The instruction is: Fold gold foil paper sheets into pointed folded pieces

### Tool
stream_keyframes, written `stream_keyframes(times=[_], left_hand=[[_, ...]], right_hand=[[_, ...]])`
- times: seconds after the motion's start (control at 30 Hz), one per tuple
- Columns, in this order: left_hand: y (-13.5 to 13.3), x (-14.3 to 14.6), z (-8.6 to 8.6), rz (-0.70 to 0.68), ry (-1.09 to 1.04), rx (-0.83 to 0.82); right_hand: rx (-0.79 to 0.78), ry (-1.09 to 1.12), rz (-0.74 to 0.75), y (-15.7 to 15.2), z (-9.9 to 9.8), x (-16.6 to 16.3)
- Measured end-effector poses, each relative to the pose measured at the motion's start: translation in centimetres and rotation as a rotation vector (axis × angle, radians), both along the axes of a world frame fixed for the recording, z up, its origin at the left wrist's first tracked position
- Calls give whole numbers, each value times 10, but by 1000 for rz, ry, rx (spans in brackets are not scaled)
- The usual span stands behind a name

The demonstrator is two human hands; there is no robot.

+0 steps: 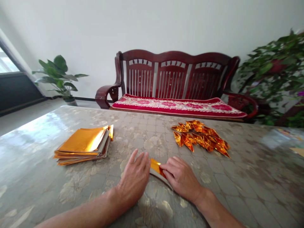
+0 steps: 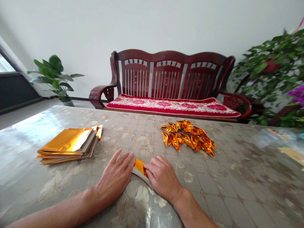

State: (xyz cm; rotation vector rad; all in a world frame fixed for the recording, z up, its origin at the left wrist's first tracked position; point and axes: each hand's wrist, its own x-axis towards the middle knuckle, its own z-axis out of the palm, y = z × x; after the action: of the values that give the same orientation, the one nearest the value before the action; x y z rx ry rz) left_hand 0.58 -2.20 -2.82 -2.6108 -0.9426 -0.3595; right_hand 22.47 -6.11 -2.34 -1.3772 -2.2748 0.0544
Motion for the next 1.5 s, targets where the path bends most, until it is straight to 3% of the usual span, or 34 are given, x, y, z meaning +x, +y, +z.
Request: stream_keyframes(times=[0.3, 0.7, 0.97, 1.13, 1.5], left_hand=[[-6, -2, 8, -351, -185, -270], [23, -9, 2, -266, -267, -114], [0, 1, 15, -457, -283, -263], [-7, 8, 11, -443, -219, -299], [8, -1, 5, -398, -237, -259]], right_hand=[[-1, 26, -23, -1, -2, -1], [-81, 167, 15, -2, 2, -1], [-120, 216, 20, -2, 2, 0], [-138, 267, 16, -1, 1, 1], [-38, 172, -14, 1, 4, 2]])
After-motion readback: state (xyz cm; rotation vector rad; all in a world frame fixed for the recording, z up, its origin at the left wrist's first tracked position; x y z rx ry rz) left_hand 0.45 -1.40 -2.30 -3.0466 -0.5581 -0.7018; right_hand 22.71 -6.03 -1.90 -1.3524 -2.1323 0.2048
